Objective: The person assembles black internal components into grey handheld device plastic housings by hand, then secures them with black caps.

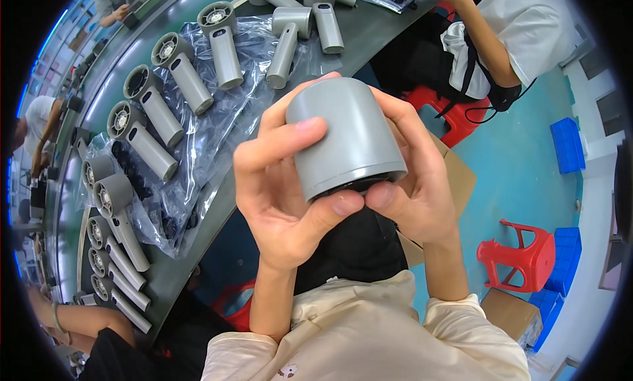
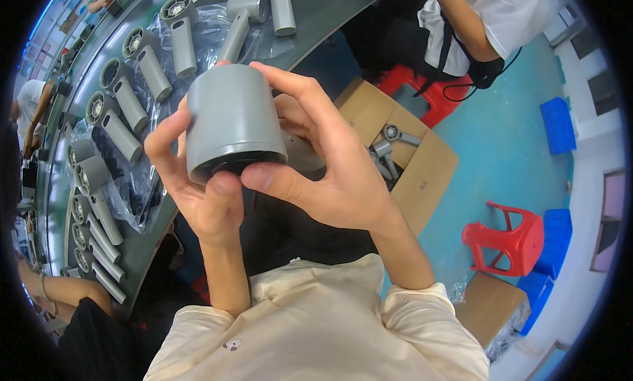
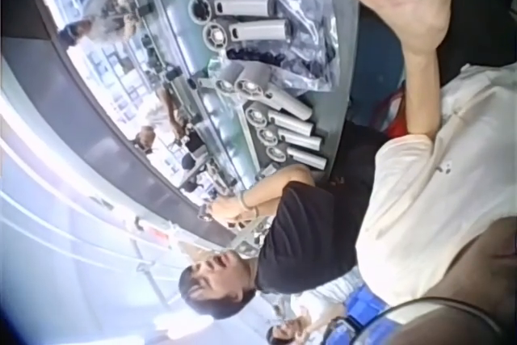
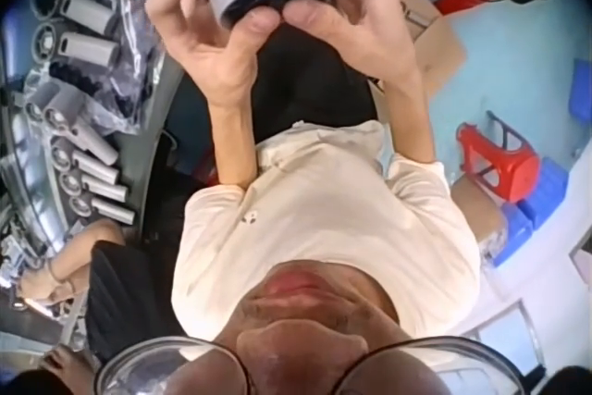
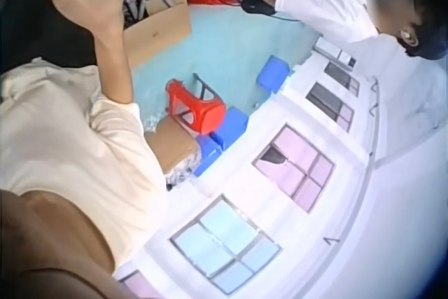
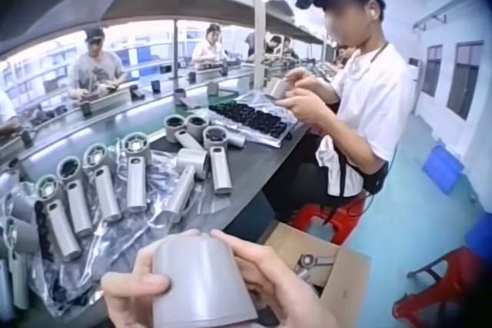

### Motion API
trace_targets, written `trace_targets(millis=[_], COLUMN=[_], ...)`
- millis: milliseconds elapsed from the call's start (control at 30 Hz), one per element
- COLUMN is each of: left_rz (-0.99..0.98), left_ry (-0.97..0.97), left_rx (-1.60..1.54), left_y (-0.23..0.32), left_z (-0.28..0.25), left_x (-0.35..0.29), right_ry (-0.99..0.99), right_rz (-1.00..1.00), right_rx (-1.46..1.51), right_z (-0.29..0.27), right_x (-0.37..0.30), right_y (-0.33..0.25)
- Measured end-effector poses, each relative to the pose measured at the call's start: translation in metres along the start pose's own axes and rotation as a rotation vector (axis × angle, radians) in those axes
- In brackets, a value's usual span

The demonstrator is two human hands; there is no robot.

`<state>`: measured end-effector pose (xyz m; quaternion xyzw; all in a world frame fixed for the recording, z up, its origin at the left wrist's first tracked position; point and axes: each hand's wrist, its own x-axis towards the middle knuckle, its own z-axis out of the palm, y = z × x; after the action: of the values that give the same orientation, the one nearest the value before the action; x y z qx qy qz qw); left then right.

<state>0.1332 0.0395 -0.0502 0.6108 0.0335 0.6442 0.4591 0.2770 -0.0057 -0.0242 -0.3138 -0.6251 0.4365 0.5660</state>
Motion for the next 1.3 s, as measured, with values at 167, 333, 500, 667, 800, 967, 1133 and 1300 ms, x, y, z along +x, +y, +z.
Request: trace_targets(millis=[167,333,500,667,800,967,1133,1300], left_rz=[-0.095,-0.287,-0.208,-0.136,0.102,-0.092,-0.382,-0.422], left_ry=[0.216,0.49,0.56,0.321,0.073,0.107,0.197,0.42], left_rx=[0.068,0.19,0.437,0.618,0.202,0.086,0.23,0.969], left_y=[0.022,0.054,0.089,0.13,0.134,0.128,0.157,0.128], left_z=[-0.007,-0.018,-0.048,-0.068,-0.047,-0.071,-0.091,-0.115], left_x=[-0.003,0.017,0.037,0.041,0.073,0.091,0.082,0.076], right_ry=[0.101,0.0,-0.194,-0.359,-0.646,-0.675,-0.681,-0.76], right_rz=[0.115,0.071,-0.135,-0.402,-0.036,0.077,0.234,0.199], right_rx=[-0.158,-0.816,-0.795,-0.999,-1.087,-1.198,-1.194,-1.245], right_z=[0.02,0.048,0.057,0.067,0.143,0.152,0.163,0.145], right_x=[0.0,0.018,0.095,0.28,0.414,0.487,0.505,0.489], right_y=[0.002,-0.018,-0.033,0.012,0.075,0.186,0.228,0.177])
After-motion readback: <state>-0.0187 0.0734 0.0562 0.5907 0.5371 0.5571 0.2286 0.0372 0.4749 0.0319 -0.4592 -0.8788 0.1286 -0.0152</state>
